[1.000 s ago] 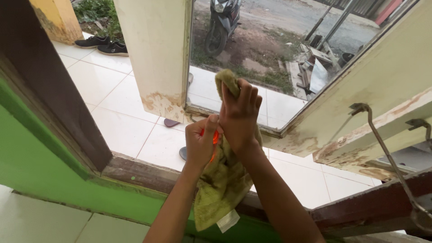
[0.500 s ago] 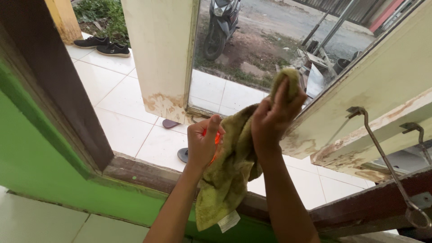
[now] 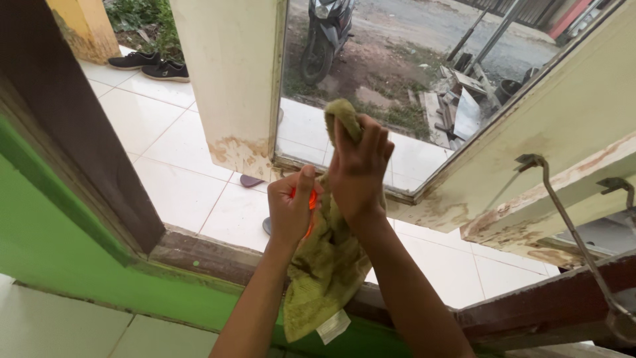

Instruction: The person cleans a window pane by spraying liquid onto the glass with a spray bottle and wiping it down with a cloth.

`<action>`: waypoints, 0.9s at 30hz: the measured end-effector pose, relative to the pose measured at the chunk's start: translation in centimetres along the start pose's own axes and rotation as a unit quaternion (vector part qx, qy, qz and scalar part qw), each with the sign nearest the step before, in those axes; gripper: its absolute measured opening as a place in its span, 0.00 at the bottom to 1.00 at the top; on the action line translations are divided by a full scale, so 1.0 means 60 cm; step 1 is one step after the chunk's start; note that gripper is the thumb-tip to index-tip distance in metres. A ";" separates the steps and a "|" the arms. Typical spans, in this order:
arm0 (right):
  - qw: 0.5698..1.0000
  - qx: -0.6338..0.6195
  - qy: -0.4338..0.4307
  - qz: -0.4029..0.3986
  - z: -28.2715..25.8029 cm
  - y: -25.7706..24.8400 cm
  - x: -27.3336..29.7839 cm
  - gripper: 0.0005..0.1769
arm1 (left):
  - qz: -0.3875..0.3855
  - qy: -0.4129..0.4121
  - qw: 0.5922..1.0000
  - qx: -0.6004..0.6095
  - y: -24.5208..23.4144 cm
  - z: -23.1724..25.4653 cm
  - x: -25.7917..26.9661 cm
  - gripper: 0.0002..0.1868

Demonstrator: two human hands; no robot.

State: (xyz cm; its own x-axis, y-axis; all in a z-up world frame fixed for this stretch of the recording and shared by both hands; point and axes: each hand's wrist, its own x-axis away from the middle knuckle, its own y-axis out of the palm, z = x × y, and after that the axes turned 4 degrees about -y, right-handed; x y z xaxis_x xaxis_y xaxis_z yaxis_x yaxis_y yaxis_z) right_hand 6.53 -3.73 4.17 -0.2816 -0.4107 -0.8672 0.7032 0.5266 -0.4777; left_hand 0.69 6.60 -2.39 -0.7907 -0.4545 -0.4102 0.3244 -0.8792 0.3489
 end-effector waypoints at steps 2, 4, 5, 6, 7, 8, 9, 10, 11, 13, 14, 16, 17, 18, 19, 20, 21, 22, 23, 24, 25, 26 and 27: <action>1.000 0.023 0.009 0.006 0.010 0.006 0.011 0.31 | 0.003 -0.002 1.000 -0.011 -0.004 -0.002 -0.001 0.31; 0.998 0.051 0.019 0.012 0.030 0.007 0.026 0.33 | 0.003 -0.005 1.000 -0.019 -0.003 -0.005 0.000 0.31; 0.998 0.036 0.047 0.034 0.040 0.006 0.034 0.32 | 0.004 -0.007 1.000 -0.019 -0.003 -0.006 0.002 0.31; 0.995 0.019 0.073 0.059 0.048 0.005 0.036 0.32 | 0.008 -0.005 1.000 -0.020 -0.005 -0.005 0.000 0.31; 0.995 0.020 0.071 0.060 0.057 0.002 0.039 0.32 | 0.008 -0.004 1.000 -0.019 -0.006 -0.003 0.000 0.31; 0.990 -0.019 0.096 0.099 0.065 -0.003 0.041 0.33 | 0.001 -0.007 1.000 0.004 -0.007 -0.002 0.000 0.31; 0.982 -0.058 0.120 0.137 0.069 -0.007 0.043 0.35 | -0.006 -0.011 1.000 0.026 -0.009 -0.001 0.002 0.31; 0.982 -0.060 0.117 0.138 0.070 -0.010 0.043 0.35 | -0.003 -0.009 1.000 0.027 -0.012 0.001 0.003 0.31; 0.980 -0.054 0.115 0.154 0.071 -0.013 0.042 0.34 | -0.006 -0.005 1.000 0.030 -0.013 0.003 0.004 0.31; 0.978 -0.049 0.112 0.169 0.067 -0.012 0.037 0.33 | -0.009 -0.001 0.999 0.032 -0.013 0.006 0.006 0.31; 0.979 -0.048 0.105 0.166 0.064 -0.005 0.028 0.33 | -0.007 -0.011 0.999 0.033 -0.012 0.006 0.007 0.31; 0.980 -0.049 0.098 0.165 0.055 0.002 0.009 0.34 | -0.004 -0.019 0.999 0.034 -0.010 0.009 0.007 0.31; 0.986 -0.012 0.090 0.138 0.046 0.005 -0.001 0.33 | -0.002 -0.054 0.997 0.047 -0.009 0.011 0.007 0.30; 0.990 0.024 0.083 0.109 0.037 0.006 -0.008 0.32 | 0.001 -0.091 0.994 0.060 -0.009 0.012 0.009 0.29; 0.990 0.023 0.083 0.109 0.030 0.004 -0.016 0.32 | 0.002 -0.091 0.994 0.059 -0.009 0.013 0.007 0.29; 0.995 0.022 0.054 0.083 0.026 0.002 -0.021 0.31 | 0.000 -0.061 0.997 0.037 -0.008 0.012 0.006 0.30; 0.998 0.022 0.024 0.057 0.021 0.000 -0.025 0.31 | -0.002 -0.030 0.999 0.015 -0.007 0.012 0.005 0.31; 0.998 0.021 0.024 0.057 0.014 0.000 -0.027 0.31 | -0.001 -0.030 0.999 0.015 -0.006 0.012 0.005 0.31; 0.999 0.042 0.006 0.014 0.008 0.002 -0.029 0.30 | 0.002 -0.039 0.999 0.016 -0.006 0.011 0.005 0.31; 0.997 0.065 -0.011 -0.030 0.004 0.004 -0.027 0.29 | 0.006 -0.049 0.999 0.019 -0.005 0.010 0.006 0.31; 0.997 0.065 -0.011 -0.032 0.001 0.006 -0.022 0.29 | 0.006 -0.051 0.999 0.019 -0.004 0.009 0.007 0.31; 0.998 0.056 -0.030 -0.018 0.000 0.006 -0.013 0.28 | 0.012 -0.044 0.999 0.019 -0.003 0.007 0.006 0.31; 0.998 0.048 -0.049 -0.005 0.001 0.007 -0.003 0.26 | 0.017 -0.038 0.999 0.019 -0.001 0.006 0.006 0.31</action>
State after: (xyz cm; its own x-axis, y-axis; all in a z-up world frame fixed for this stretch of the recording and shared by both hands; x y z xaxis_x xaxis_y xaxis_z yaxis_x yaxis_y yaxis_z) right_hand 6.89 -3.46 4.14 -0.2266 -0.4887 -0.8425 0.7610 0.4510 -0.4663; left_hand 0.18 6.55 -2.25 -0.8168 -0.4711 -0.3330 0.3334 -0.8566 0.3939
